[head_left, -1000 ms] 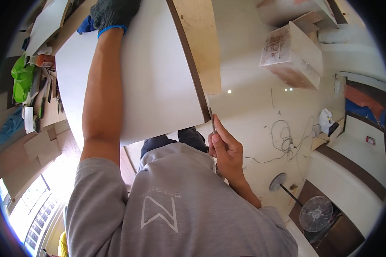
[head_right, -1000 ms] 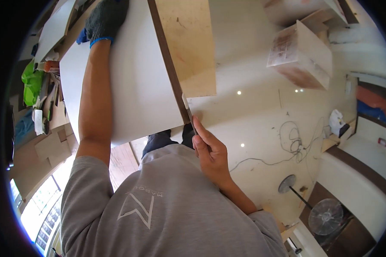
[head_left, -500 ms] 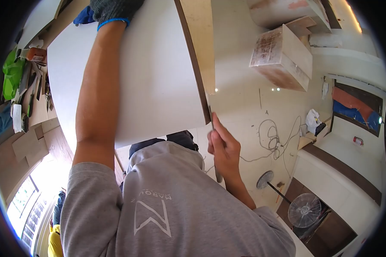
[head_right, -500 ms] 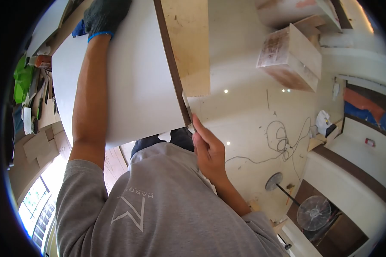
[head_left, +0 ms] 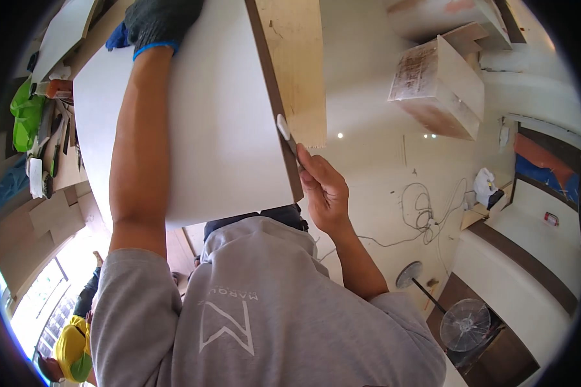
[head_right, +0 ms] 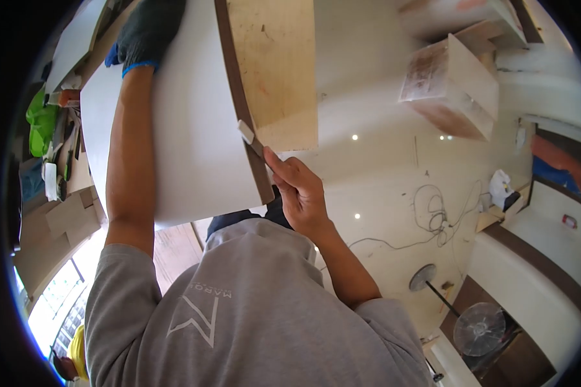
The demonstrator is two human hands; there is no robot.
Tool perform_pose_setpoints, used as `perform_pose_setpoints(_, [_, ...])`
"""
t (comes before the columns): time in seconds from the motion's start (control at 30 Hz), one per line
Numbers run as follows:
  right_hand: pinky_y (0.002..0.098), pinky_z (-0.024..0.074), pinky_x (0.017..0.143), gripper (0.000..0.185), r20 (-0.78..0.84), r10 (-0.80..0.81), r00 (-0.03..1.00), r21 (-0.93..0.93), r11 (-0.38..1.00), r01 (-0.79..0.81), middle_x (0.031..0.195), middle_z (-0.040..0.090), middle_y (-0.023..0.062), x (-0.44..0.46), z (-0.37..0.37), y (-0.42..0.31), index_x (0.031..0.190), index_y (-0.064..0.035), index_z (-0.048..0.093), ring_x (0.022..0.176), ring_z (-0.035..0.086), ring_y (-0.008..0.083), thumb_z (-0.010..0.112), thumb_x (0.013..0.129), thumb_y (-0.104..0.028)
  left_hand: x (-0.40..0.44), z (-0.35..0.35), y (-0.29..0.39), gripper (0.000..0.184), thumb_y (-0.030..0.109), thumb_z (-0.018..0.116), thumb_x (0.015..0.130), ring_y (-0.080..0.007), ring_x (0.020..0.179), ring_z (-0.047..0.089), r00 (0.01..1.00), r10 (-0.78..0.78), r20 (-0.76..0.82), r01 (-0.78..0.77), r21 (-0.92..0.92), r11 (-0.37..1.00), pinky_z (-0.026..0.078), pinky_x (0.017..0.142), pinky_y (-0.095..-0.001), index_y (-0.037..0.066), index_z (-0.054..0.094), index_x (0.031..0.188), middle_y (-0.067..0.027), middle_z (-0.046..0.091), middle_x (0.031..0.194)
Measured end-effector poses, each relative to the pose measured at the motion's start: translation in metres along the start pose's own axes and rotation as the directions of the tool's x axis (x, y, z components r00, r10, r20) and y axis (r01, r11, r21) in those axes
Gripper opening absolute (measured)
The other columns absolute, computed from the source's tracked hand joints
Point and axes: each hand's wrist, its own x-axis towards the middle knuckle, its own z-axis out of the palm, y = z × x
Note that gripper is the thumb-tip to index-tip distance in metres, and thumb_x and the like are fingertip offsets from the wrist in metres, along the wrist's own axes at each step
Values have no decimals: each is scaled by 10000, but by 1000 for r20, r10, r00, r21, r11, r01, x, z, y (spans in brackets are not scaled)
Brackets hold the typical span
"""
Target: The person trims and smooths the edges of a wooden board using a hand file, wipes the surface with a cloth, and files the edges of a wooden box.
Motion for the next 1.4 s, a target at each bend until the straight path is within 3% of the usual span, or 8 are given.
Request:
perform_pose_setpoints(0.4, [286, 396, 546, 571, 39, -199, 979, 88, 977, 195, 763, 494, 65, -3, 2, 14, 1334, -107, 649, 610, 457, 163, 563, 834, 156, 12, 20, -12, 418, 417, 541, 963, -439, 1020, 656, 987, 81, -139, -79, 17, 997, 506, 887, -504, 69, 702, 1130, -251, 699, 1051])
perform_pose_setpoints(0.6, [303, 394, 528, 637, 80, -133, 988, 156, 981, 119, 758, 516, 69, -38, -6, 15, 1363, -157, 630, 608, 485, 172, 590, 803, 143, 12, 22, -14, 442, 432, 544, 962, -437, 962, 665, 970, 153, -191, -151, 22, 988, 510, 847, -479, 48, 699, 1120, -245, 703, 1013])
perform_pose_setpoints(0.7, [301, 364, 524, 543, 42, -234, 971, 74, 970, 231, 773, 525, 73, 11, 2, 14, 1310, -106, 658, 606, 466, 173, 604, 829, 142, 45, 36, -54, 655, 638, 452, 925, -460, 1060, 641, 993, 120, -1, -118, 193, 974, 499, 906, -541, 68, 689, 1142, -268, 690, 1066])
perform_pose_setpoints(0.93, [282, 392, 543, 533, 152, -112, 982, 113, 989, 96, 765, 518, 70, -38, -13, 21, 1320, -124, 655, 598, 472, 166, 631, 846, 118, 27, 30, -37, 572, 561, 486, 957, -472, 965, 653, 981, 190, -38, -187, 67, 980, 513, 819, -544, 42, 708, 1049, -272, 695, 969])
perform_pose_setpoints(1.07, [285, 451, 580, 530, 106, -230, 967, -70, 969, 238, 810, 538, 62, 55, -2, 7, 1429, -118, 561, 621, 509, 161, 557, 930, 61, 19, 28, -28, 492, 529, 539, 947, -426, 974, 671, 991, 124, -58, -127, -62, 990, 527, 814, -502, 89, 701, 1098, -224, 706, 1018])
perform_pose_setpoints(1.13, [286, 459, 596, 466, -28, -64, 998, 78, 995, 66, 836, 575, 63, 72, -1, -10, 1425, -72, 547, 632, 521, 147, 595, 962, -46, 17, 22, -18, 482, 541, 525, 949, -414, 1016, 669, 999, 33, 8, -33, 14, 999, 526, 844, -486, 140, 696, 1154, -204, 711, 1042])
perform_pose_setpoints(1.27, [291, 485, 630, 520, 204, 416, 886, 29, 902, -431, 902, 658, 82, 77, -7, -47, 1332, 5, 586, 676, 568, 114, 730, 928, -290, 21, 14, -16, 468, 522, 528, 934, -424, 973, 676, 996, 28, 80, -25, -39, 999, 514, 858, -516, 110, 705, 1069, -216, 717, 981])
perform_pose_setpoints(1.4, [279, 500, 659, 532, 237, 475, 848, -150, 880, -451, 898, 692, 92, 80, 1, -58, 1183, 7, 639, 740, 614, 115, 804, 843, -367, 65, -1, -59, 502, 479, 648, 931, -294, 956, 691, 775, 415, 477, -216, -418, 883, 511, 865, -399, 66, 673, 1215, -189, 726, 1045])
